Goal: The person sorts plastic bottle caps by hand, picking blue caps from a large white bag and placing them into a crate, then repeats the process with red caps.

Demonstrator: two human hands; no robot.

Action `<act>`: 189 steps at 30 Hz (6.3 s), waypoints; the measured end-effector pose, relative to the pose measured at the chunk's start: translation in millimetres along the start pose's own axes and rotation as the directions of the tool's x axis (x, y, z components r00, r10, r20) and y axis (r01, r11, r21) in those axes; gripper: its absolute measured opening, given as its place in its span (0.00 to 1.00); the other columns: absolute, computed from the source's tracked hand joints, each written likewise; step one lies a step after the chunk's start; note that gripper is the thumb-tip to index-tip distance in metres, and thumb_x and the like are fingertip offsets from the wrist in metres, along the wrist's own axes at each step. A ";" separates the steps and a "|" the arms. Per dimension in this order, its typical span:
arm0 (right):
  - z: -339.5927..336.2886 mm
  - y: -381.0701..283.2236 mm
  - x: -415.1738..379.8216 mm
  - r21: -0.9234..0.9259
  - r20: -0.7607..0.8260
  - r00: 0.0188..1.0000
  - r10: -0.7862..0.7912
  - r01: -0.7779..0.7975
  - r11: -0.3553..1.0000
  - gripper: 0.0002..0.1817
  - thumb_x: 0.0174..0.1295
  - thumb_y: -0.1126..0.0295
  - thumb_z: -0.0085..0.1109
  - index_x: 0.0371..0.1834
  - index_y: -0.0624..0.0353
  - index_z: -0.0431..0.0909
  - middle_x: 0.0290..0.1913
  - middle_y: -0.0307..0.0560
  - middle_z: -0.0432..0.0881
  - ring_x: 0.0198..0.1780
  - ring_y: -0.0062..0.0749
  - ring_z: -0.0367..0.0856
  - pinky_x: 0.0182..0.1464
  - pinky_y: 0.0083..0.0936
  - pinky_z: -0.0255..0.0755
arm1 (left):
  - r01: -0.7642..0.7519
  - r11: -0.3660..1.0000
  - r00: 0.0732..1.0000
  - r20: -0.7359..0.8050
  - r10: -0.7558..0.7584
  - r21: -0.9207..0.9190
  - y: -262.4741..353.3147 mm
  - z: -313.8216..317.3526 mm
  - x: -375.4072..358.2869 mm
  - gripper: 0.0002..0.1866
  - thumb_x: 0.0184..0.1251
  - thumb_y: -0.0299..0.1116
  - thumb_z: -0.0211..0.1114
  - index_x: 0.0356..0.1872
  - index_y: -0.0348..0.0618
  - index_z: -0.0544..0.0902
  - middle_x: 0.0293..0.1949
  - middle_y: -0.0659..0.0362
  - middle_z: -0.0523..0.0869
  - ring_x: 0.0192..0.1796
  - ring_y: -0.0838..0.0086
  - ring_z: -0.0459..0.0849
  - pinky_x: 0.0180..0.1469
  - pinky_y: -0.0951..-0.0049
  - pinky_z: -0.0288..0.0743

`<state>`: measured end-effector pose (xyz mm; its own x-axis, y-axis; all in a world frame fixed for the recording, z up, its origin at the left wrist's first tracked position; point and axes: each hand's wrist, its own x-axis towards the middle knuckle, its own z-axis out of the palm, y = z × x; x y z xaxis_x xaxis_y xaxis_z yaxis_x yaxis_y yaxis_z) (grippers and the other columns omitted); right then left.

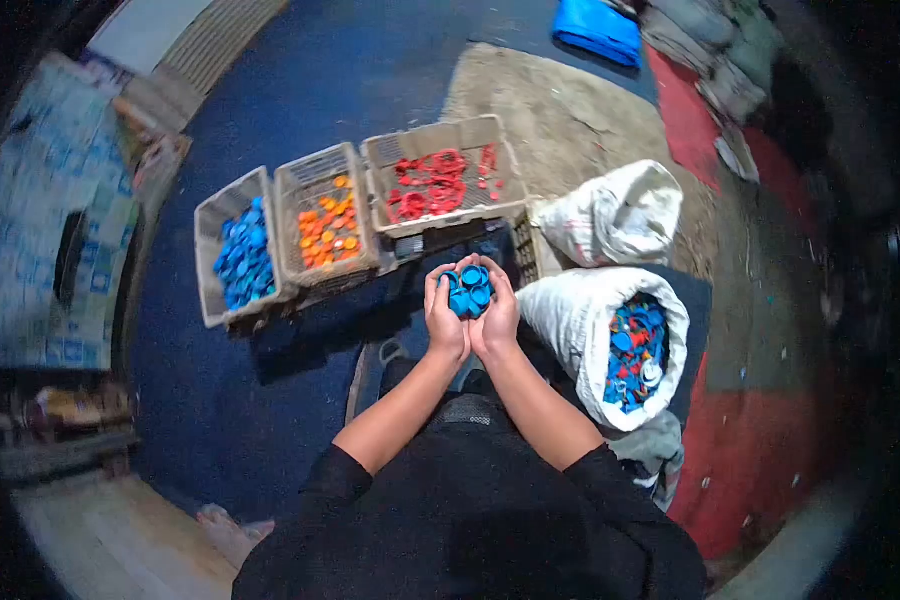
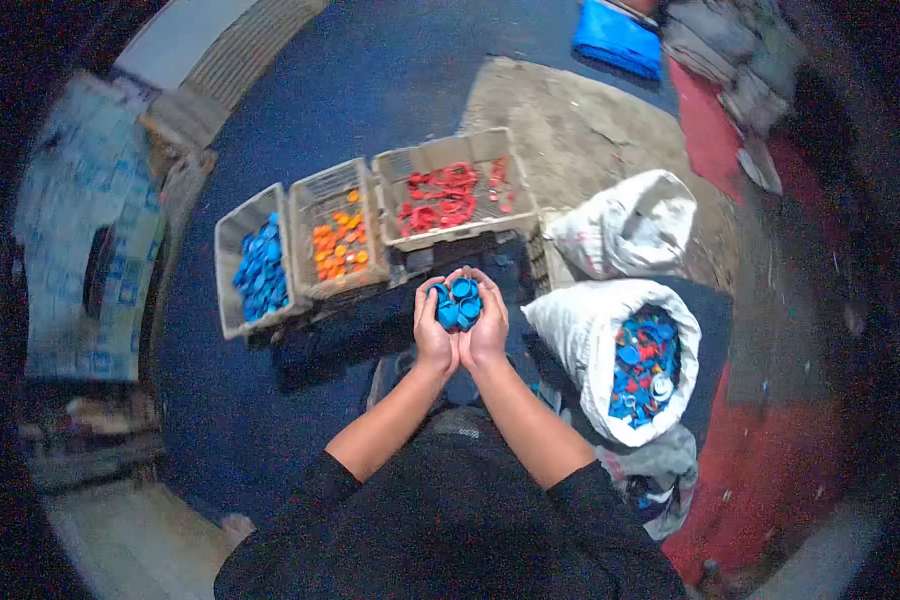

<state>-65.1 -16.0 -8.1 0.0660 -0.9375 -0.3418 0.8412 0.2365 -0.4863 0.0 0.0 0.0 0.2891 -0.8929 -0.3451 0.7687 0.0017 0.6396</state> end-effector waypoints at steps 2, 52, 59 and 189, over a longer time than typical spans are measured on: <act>0.1 -1.2 2.8 0.002 0.004 0.994 0.107 -0.107 0.994 0.19 0.74 0.65 0.49 0.64 0.60 0.74 0.57 0.47 0.81 0.58 0.35 0.81 0.65 0.36 0.73 | -0.092 0.995 0.995 -0.038 0.091 -0.026 -2.9 1.2 -3.5 0.13 0.82 0.37 0.45 0.56 0.45 0.73 0.63 0.50 0.79 0.63 0.64 0.79 0.69 0.63 0.69; 381.9 586.6 116.9 -0.312 -0.029 0.712 0.701 -0.673 0.671 0.38 0.68 0.41 0.50 0.75 0.51 0.61 0.68 0.54 0.71 0.67 0.51 0.72 0.70 0.59 0.62 | -0.313 0.881 0.842 -0.534 0.083 -0.355 523.2 -423.3 210.7 0.47 0.66 0.69 0.52 0.80 0.53 0.53 0.81 0.53 0.52 0.81 0.57 0.51 0.78 0.41 0.35; 295.5 514.7 122.8 -0.737 -0.082 0.828 0.555 -0.425 0.525 0.35 0.73 0.45 0.46 0.74 0.57 0.63 0.69 0.51 0.71 0.70 0.43 0.69 0.76 0.43 0.55 | -0.135 0.991 0.879 -0.465 0.109 -0.024 513.3 -546.0 145.0 0.39 0.75 0.62 0.46 0.79 0.48 0.59 0.81 0.54 0.55 0.83 0.62 0.46 0.80 0.49 0.36; -316.4 -196.8 28.4 -0.897 -0.204 0.592 -0.780 -0.433 -0.094 0.15 0.60 0.65 0.66 0.49 0.57 0.83 0.56 0.44 0.84 0.60 0.44 0.78 0.60 0.46 0.72 | -0.888 0.411 -0.375 0.196 -0.906 0.205 -238.8 117.5 104.7 0.29 0.69 0.39 0.65 0.71 0.54 0.73 0.71 0.56 0.74 0.76 0.62 0.66 0.79 0.44 0.46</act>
<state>-398.6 -8.3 -176.6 -0.7266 -0.6869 0.0130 -0.5886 0.6126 -0.5276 -220.3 -146.8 -108.1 -0.9166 0.2449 -0.3160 -0.0573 0.7018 0.7101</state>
